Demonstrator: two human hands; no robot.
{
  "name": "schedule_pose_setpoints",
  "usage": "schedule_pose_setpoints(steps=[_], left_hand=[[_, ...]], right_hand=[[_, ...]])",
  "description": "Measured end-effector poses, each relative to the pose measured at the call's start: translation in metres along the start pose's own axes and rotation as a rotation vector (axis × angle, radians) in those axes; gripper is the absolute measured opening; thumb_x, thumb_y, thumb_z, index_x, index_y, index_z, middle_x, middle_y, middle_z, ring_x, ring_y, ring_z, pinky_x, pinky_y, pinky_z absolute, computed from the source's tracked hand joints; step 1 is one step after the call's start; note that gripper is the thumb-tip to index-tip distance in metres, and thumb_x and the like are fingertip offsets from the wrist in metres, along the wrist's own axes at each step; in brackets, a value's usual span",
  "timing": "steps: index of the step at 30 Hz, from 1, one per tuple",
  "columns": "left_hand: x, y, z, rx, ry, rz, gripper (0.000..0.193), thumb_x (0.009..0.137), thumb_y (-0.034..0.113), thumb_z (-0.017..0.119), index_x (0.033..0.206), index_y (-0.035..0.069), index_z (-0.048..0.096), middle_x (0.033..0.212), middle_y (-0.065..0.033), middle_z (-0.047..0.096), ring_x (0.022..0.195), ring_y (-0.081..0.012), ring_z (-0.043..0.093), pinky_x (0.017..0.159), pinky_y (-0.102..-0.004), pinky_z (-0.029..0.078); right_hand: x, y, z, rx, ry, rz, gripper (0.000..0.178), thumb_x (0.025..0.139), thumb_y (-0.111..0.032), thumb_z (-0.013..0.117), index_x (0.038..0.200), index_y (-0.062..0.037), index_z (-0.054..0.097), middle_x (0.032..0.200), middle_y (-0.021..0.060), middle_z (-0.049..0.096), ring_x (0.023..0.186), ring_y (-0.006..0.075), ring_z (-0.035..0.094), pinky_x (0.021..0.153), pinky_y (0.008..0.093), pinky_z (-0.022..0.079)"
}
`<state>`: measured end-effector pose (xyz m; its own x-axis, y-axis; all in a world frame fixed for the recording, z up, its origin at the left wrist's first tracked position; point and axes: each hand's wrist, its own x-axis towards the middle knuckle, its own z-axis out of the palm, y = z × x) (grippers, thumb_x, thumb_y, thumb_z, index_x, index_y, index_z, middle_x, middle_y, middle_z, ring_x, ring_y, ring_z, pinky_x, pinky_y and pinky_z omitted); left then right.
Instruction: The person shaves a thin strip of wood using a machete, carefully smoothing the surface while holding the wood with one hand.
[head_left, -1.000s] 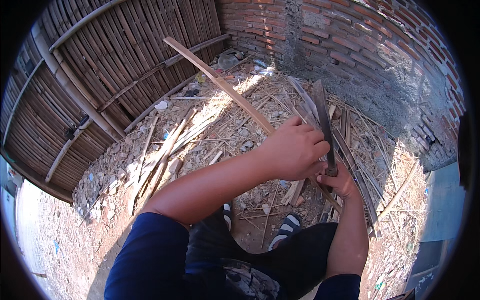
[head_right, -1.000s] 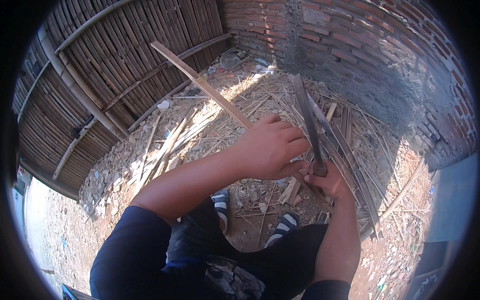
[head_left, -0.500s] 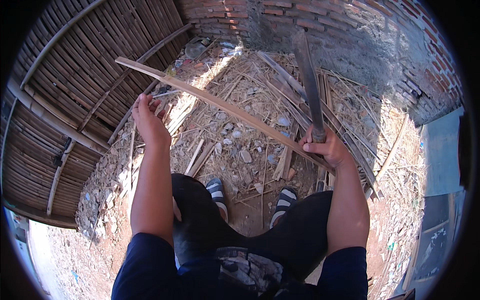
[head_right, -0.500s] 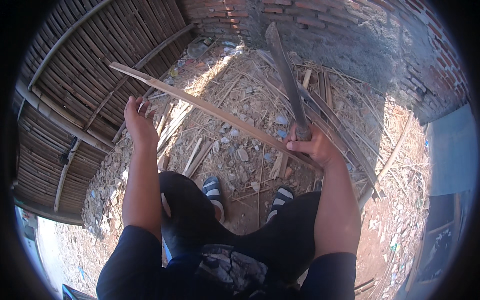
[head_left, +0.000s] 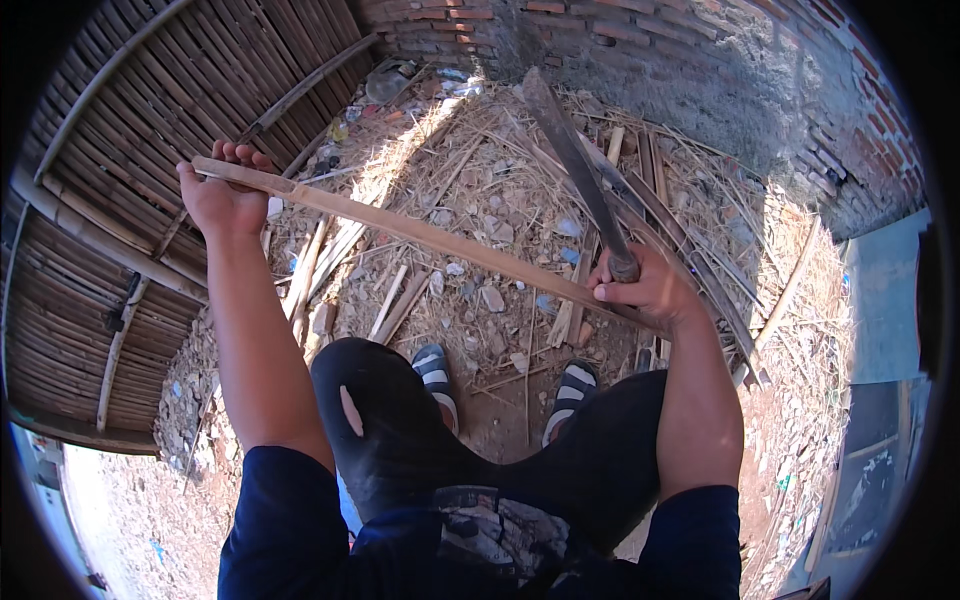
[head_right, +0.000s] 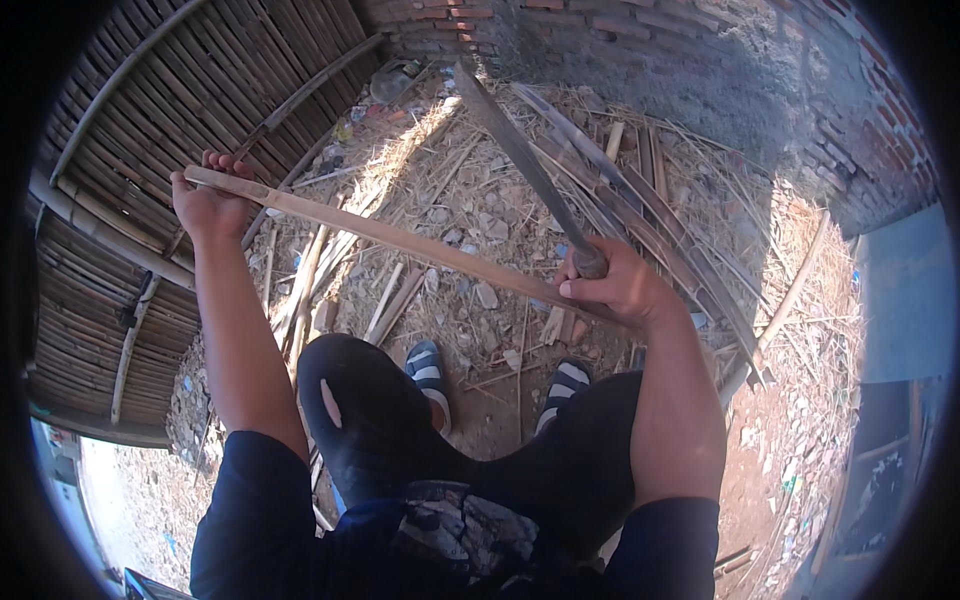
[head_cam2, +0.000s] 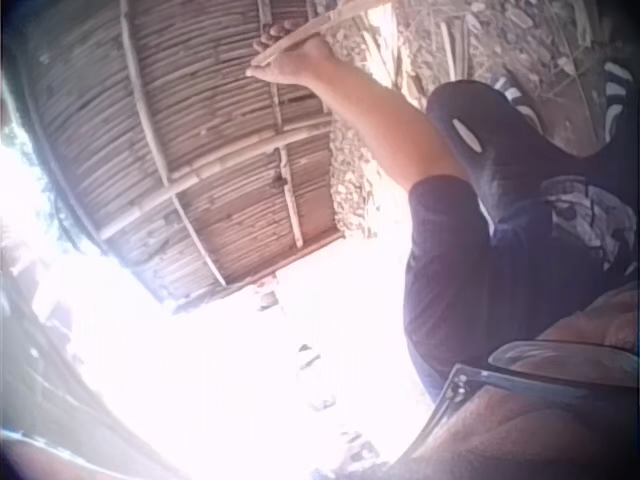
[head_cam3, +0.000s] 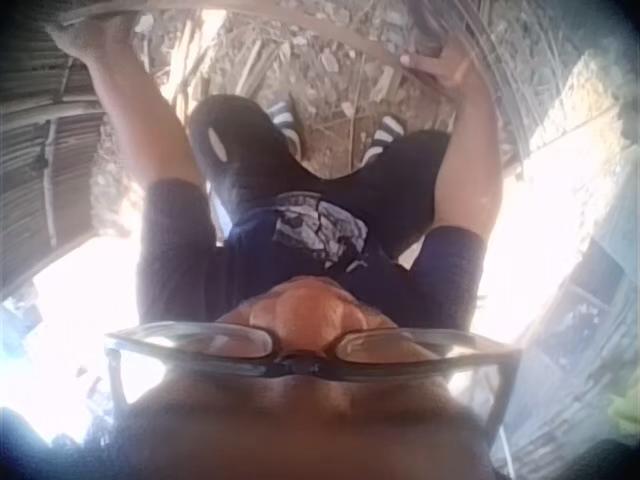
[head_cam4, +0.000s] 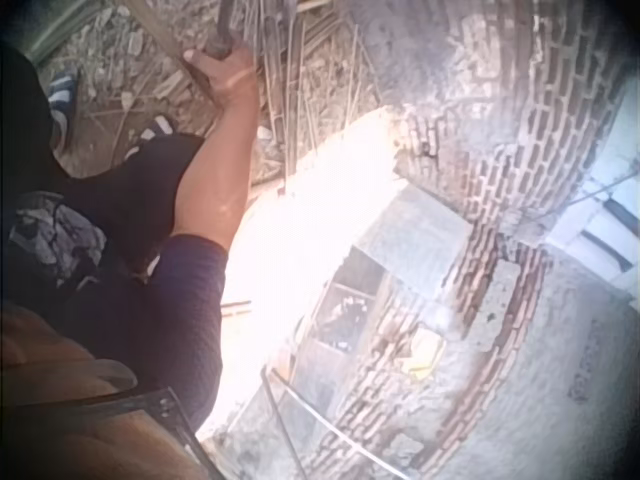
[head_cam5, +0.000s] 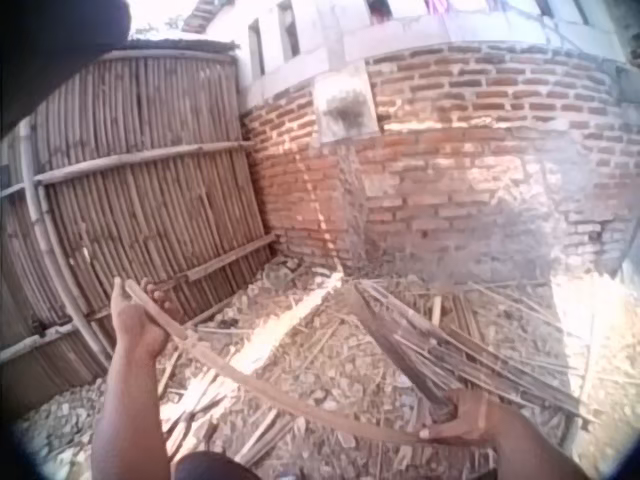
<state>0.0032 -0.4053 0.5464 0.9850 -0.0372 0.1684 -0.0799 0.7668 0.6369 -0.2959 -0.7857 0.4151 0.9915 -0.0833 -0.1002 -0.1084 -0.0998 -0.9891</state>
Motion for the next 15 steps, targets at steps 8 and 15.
schedule_pose_setpoints(steps=[8, 15], left_hand=[[-0.027, 0.025, 0.001, -0.170, -0.244, 0.136, 0.050, 0.104, 0.052, 0.033, 0.083, 0.009, 0.047, 0.062, 0.0026, 0.033, 0.052, -0.0108, 0.030, 0.049, -0.0252, 0.030], [-0.071, 0.010, 0.026, -0.035, -0.684, 0.198, 0.052, 0.099, 0.062, 0.042, 0.082, 0.013, 0.049, 0.062, 0.0047, 0.032, 0.051, -0.0085, 0.028, 0.049, -0.0254, 0.027]], right_hand=[[0.011, 0.017, -0.005, -0.161, 0.062, -0.026, 0.031, 0.078, -0.017, 0.083, 0.098, -0.0029, 0.064, 0.102, 0.0087, 0.070, 0.095, 0.0155, 0.065, 0.090, 0.0336, 0.050], [0.007, 0.004, 0.000, -0.761, 0.357, 0.082, 0.050, 0.082, -0.034, 0.080, 0.113, 0.0021, 0.065, 0.108, 0.0148, 0.070, 0.098, 0.0225, 0.066, 0.093, 0.0356, 0.049]])
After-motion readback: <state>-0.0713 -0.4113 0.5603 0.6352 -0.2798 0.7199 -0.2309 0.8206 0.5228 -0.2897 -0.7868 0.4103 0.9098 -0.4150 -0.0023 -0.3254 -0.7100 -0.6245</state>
